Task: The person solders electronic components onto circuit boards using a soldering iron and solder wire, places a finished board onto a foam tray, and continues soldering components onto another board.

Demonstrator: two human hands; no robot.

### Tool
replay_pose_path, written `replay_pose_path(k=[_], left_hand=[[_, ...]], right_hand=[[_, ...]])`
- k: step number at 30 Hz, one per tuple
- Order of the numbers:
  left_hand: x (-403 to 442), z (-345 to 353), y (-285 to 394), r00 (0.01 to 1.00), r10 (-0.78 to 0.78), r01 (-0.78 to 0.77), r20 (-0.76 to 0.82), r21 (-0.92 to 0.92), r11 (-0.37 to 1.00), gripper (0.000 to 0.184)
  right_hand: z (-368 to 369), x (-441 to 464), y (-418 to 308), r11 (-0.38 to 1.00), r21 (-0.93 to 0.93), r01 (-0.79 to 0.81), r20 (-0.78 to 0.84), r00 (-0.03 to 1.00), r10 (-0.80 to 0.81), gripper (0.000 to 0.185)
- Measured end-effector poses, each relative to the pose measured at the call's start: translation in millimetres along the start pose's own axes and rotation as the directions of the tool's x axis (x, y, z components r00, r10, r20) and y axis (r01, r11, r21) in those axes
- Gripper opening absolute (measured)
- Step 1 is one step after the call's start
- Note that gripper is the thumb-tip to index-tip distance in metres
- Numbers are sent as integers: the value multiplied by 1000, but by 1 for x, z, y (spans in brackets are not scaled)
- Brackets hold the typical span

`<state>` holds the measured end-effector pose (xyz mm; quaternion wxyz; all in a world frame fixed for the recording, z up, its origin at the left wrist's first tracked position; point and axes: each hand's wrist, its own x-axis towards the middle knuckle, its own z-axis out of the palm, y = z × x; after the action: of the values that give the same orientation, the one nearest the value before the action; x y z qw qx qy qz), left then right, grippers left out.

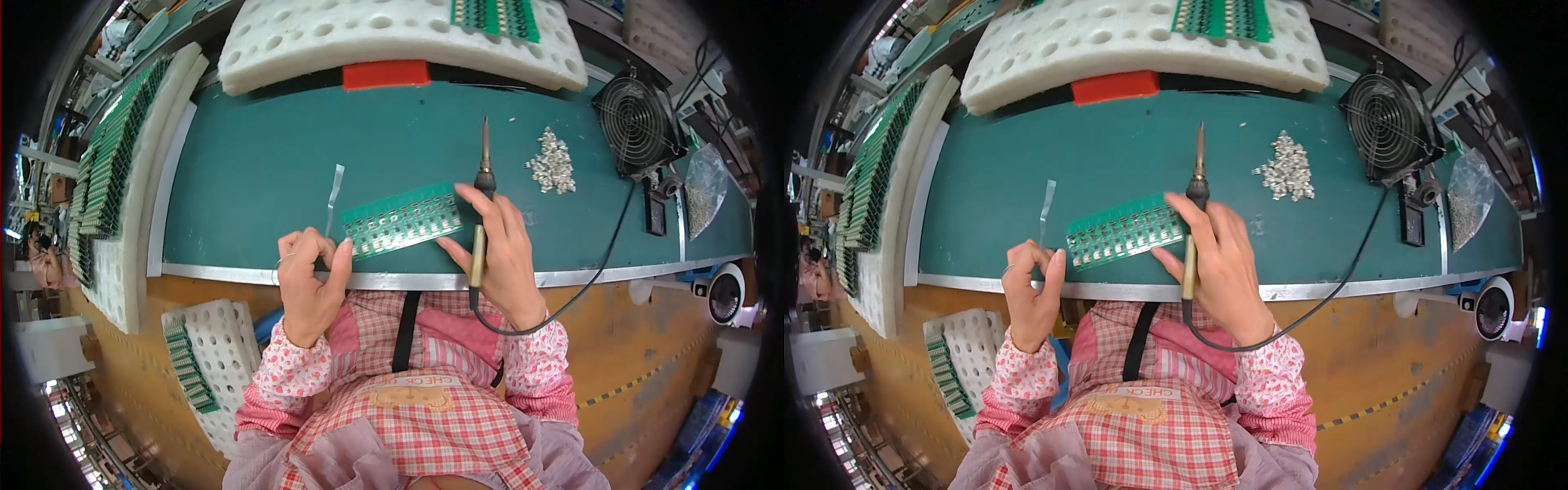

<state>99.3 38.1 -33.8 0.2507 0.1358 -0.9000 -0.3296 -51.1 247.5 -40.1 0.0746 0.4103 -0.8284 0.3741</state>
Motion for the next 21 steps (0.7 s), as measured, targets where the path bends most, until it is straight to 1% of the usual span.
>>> replay_pose_path(k=[4, 5, 8, 9, 12, 13, 15, 17, 18, 19, 21], left_hand=[[40, 20, 20, 983, 150, -162, 109, 102, 982, 12], [50, 24, 29, 969, 155, -181, 193, 128, 975, 19], [74, 48, 49, 938, 207, -273, 280, 222, 936, 38], [79, 52, 51, 917, 128, -249, 379, 292, 924, 55], [94, 52, 62, 824, -34, -198, 566, 344, 918, 58], [95, 53, 61, 810, -38, -193, 585, 327, 925, 61], [99, 50, 65, 783, -73, -185, 618, 343, 921, 60], [103, 49, 69, 768, -98, -168, 633, 347, 922, 59], [105, 49, 70, 765, -105, -156, 635, 342, 927, 58], [107, 48, 71, 763, -112, -145, 637, 337, 930, 58], [107, 52, 60, 775, -57, -93, 630, 202, 975, 56]], right_hand=[[-22, -18, 17, 996, -73, -41, -189, 982, 27, 44], [-30, -21, 18, 995, -62, -83, -223, 973, 67, 39], [-44, -31, 33, 992, -98, -78, -297, 954, 45, 38], [-49, -33, 37, 990, -105, -96, -301, 952, 60, 38], [-55, -42, 51, 979, -144, -145, -338, 937, 89, 35], [-57, -44, 54, 976, -142, -163, -335, 936, 108, 34], [-59, -41, 59, 973, -132, -192, -326, 935, 140, 31], [-61, -34, 63, 971, -151, -184, -296, 946, 133, 28], [-62, -30, 63, 971, -161, -177, -280, 952, 127, 27], [-64, -26, 61, 970, -142, -197, -228, 960, 161, 28], [-62, -11, 64, 953, -249, -174, -273, 957, 104, 29]])
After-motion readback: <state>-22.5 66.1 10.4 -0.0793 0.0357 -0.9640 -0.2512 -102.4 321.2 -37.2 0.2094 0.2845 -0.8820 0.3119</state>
